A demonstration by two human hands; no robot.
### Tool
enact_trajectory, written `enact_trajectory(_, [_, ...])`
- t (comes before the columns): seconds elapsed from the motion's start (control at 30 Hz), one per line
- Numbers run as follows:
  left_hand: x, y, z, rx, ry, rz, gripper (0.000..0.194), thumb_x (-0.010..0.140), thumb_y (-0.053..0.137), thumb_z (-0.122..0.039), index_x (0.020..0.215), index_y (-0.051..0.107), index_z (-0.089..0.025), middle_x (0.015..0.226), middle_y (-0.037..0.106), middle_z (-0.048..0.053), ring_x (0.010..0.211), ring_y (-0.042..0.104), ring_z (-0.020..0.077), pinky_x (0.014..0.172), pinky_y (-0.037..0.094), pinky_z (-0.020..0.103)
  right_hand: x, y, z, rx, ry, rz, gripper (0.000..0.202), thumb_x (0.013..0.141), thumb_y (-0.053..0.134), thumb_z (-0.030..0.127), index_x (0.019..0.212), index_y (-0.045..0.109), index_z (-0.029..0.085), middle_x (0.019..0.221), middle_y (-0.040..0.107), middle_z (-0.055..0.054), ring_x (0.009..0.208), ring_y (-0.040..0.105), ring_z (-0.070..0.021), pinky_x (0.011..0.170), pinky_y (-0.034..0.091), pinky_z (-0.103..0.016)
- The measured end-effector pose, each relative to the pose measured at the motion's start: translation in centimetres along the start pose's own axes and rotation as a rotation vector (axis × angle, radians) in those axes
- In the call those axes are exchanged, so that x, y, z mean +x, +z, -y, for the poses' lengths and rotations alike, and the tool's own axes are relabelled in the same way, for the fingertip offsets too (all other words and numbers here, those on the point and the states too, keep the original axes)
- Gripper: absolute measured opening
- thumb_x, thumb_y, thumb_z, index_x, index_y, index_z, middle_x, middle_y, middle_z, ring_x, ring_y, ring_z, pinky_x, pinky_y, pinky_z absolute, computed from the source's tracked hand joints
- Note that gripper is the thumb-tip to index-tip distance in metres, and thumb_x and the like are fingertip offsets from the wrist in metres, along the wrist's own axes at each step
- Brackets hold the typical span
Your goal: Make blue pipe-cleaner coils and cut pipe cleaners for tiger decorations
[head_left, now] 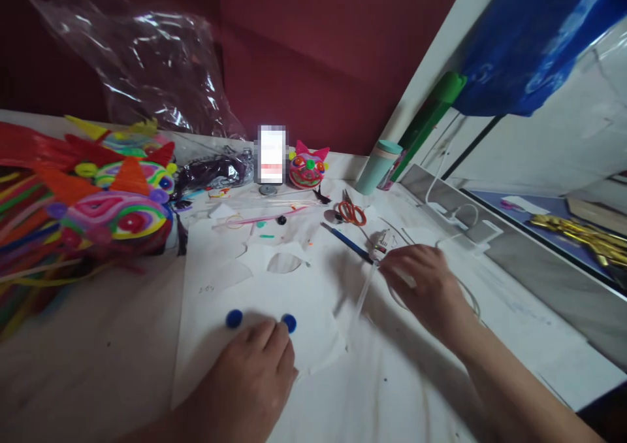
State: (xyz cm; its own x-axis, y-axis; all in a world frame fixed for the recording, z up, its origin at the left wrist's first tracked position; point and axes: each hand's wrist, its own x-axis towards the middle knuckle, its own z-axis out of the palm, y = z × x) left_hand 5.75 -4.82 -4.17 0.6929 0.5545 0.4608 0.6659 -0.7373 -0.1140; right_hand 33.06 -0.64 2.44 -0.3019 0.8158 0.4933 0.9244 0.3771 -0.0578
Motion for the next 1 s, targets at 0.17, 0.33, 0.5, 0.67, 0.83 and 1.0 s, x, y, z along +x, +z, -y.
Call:
enact_trajectory(0.17, [-0.2, -0.2, -0.2, -0.004, 0.031, -0.038, 0.008, 0.08, 0.053, -0.014, 0.076, 0.06, -0.013, 0.078, 0.061, 0.006, 0.078, 0.053, 0.0206, 0.07, 0.036, 0.034, 0.7, 1.6, 7.5, 0.436, -0.296, 0.259, 0.01, 0.084, 0.053, 0.017, 0.083, 0.063, 0.017, 0.084, 0.064, -0.005, 0.082, 0.057, -0.0155, 0.079, 0.038, -0.032])
enact_trajectory(0.33, [-0.2, -0.5, -0.3, 0.035, 0.044, -0.017, 0.01, 0.08, 0.053, -0.019, 0.076, 0.06, -0.014, 0.074, 0.061, 0.005, 0.072, 0.053, 0.0195, 0.064, 0.035, 0.033, 0.7, 5.1, 9.8, 0.395, -0.276, 0.319, 0.007, 0.079, 0.061, 0.021, 0.083, 0.064, 0.017, 0.078, 0.063, -0.005, 0.079, 0.055, -0.0179, 0.075, 0.036, -0.033])
enact_trajectory(0.5, [-0.2, -0.6, -0.3, 0.053, 0.05, 0.047, 0.012, 0.08, 0.054, -0.022, 0.076, 0.062, -0.014, 0.074, 0.062, 0.005, 0.072, 0.055, 0.0203, 0.061, 0.035, 0.033, 0.9, 6.8, 9.4, 0.359, -0.154, 0.242, 0.004, 0.075, 0.06, 0.013, 0.076, 0.063, 0.016, 0.073, 0.062, -0.004, 0.075, 0.055, -0.0173, 0.073, 0.035, -0.031])
enact_trajectory(0.67, [-0.2, -0.9, -0.3, 0.053, 0.068, 0.109, 0.015, 0.082, 0.052, -0.024, 0.08, 0.063, -0.014, 0.077, 0.063, 0.006, 0.075, 0.056, 0.021, 0.062, 0.036, 0.034, 1.6, 7.2, 9.0, 0.354, -0.087, 0.241, 0.009, 0.073, 0.06, 0.009, 0.076, 0.063, 0.016, 0.072, 0.063, -0.004, 0.072, 0.055, -0.0173, 0.072, 0.038, -0.031])
enact_trajectory(0.83, [-0.1, -0.9, -0.3, 0.043, 0.042, 0.088, 0.014, 0.081, 0.054, -0.024, 0.077, 0.063, -0.015, 0.074, 0.063, 0.004, 0.071, 0.056, 0.0203, 0.06, 0.036, 0.033, 2.0, 7.7, 9.1, 0.434, -0.1, 0.194, 0.013, 0.073, 0.059, 0.005, 0.078, 0.064, 0.017, 0.075, 0.064, -0.005, 0.075, 0.057, -0.0178, 0.073, 0.042, -0.03])
enact_trajectory(1.0, [-0.1, -0.8, -0.3, 0.057, 0.061, 0.097, 0.014, 0.081, 0.054, -0.025, 0.078, 0.063, -0.015, 0.075, 0.063, 0.005, 0.073, 0.056, 0.0213, 0.059, 0.035, 0.033, 2.4, 8.0, 9.2, 0.447, -0.161, 0.184, 0.015, 0.075, 0.056, 0.004, 0.073, 0.064, 0.017, 0.073, 0.064, -0.005, 0.073, 0.058, -0.0177, 0.071, 0.043, -0.03])
